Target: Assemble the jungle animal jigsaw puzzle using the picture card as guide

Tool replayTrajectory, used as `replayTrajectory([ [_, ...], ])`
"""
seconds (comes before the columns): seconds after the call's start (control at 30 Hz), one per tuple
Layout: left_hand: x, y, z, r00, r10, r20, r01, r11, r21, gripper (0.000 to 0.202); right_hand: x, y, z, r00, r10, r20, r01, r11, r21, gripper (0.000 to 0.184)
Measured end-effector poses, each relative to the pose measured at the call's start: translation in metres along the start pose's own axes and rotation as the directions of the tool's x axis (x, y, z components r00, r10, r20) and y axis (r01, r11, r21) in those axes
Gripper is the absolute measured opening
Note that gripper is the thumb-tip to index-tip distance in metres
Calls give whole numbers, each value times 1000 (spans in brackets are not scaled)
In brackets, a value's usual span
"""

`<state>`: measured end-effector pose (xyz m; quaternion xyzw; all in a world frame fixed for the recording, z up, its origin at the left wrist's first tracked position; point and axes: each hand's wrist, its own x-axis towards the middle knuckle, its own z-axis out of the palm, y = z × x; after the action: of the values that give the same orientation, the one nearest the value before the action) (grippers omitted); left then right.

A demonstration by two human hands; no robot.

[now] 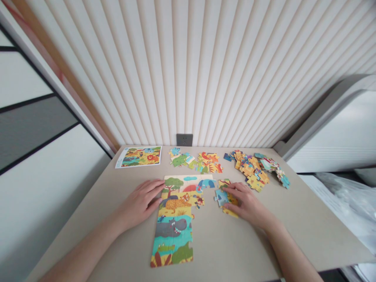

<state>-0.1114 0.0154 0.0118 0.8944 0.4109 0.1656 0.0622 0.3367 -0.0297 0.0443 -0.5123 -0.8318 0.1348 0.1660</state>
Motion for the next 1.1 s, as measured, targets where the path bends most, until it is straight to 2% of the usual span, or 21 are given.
replayTrajectory([
  [0.13,0,0,0,1000,-7,9,7,1000,1,47,-1,-1,-1,1000,3,21,-2,1000,-14,52],
  [0.5,-1,-3,1,1000,4,13,-4,1000,10,46,0,-4,-3,998,31,62,-30,999,-18,46],
  [1.1,0,-2,0,1000,12,5,-12,1000,7,47,-9,15,-11,992,116,53,-115,993,-31,46],
])
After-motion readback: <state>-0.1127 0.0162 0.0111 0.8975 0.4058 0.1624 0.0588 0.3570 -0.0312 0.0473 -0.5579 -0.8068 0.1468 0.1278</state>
